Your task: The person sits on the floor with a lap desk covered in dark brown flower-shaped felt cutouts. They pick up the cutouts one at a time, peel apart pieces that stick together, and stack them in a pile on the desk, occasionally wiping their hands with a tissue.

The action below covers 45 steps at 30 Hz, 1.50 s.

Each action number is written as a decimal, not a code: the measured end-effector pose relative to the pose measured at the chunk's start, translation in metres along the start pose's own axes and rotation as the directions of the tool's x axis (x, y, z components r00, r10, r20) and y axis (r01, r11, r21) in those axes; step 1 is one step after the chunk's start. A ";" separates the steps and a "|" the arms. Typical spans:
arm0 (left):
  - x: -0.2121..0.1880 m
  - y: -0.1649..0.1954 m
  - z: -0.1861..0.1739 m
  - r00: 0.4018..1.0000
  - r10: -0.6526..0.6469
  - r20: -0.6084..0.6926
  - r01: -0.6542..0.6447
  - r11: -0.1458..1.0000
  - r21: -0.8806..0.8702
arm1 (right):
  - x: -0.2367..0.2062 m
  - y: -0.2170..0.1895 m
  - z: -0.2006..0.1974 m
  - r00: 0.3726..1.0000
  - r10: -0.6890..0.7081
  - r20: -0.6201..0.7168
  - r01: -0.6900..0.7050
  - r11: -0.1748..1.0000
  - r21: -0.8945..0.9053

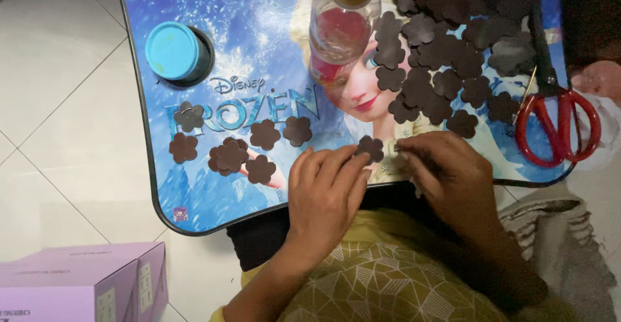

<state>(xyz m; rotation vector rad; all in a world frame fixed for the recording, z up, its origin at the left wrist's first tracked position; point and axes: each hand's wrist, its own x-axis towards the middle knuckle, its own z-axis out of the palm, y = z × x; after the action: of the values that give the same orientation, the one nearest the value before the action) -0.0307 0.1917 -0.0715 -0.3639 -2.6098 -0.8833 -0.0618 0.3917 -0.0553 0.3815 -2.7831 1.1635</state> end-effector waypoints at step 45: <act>-0.021 -0.032 0.021 0.969 0.211 0.131 -0.233 0.954 0.187 | 0.000 0.004 0.049 0.989 -0.135 -0.058 0.123 0.978 -0.168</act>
<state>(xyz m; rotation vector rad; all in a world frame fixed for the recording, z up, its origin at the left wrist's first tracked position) -0.0285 0.1776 -0.1126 -0.6513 -2.6589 -0.5328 -0.0632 0.3594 -0.0925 0.4873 -2.7226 0.8948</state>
